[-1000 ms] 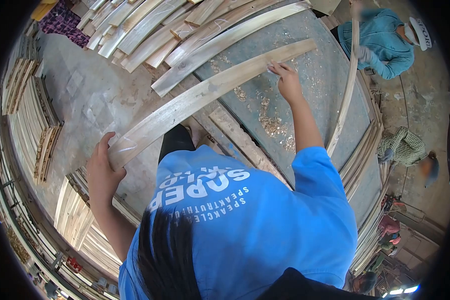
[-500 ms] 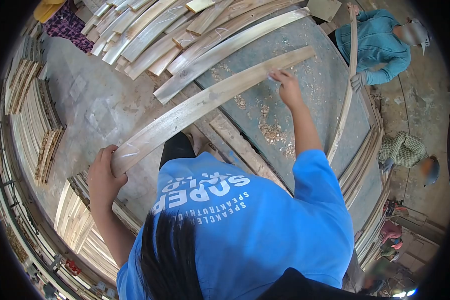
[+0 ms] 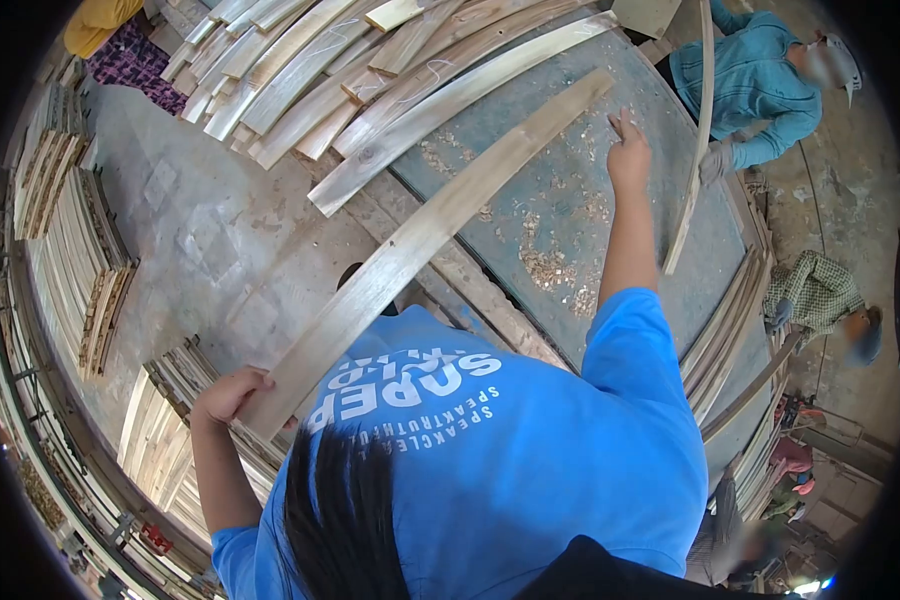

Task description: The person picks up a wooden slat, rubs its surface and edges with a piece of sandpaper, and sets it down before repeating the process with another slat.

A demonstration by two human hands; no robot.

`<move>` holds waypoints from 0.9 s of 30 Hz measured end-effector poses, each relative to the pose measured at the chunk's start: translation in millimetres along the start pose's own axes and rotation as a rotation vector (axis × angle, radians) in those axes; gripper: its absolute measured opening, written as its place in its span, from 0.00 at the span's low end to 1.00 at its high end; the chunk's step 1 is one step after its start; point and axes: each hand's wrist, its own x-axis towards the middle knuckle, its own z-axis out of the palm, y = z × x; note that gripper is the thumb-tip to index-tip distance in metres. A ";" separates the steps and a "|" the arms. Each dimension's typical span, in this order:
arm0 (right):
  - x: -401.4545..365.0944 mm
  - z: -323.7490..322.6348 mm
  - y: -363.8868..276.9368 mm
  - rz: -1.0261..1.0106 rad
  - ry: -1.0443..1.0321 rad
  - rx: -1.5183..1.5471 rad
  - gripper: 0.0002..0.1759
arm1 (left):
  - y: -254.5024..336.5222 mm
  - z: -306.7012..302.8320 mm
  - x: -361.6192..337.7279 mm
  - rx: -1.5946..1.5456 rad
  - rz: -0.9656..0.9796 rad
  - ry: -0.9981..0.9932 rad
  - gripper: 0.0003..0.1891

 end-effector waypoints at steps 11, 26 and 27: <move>-33.1 39.8 -67.8 -0.044 -0.362 0.221 0.39 | 17.1 4.2 -3.0 0.870 0.340 0.225 0.50; -8.4 44.5 -61.0 -0.290 -0.408 -0.049 0.26 | 24.3 25.5 -18.6 1.021 0.319 0.496 0.36; -9.6 42.1 -65.7 -0.292 -0.399 -0.054 0.26 | 23.6 26.9 -18.0 1.082 0.354 0.530 0.37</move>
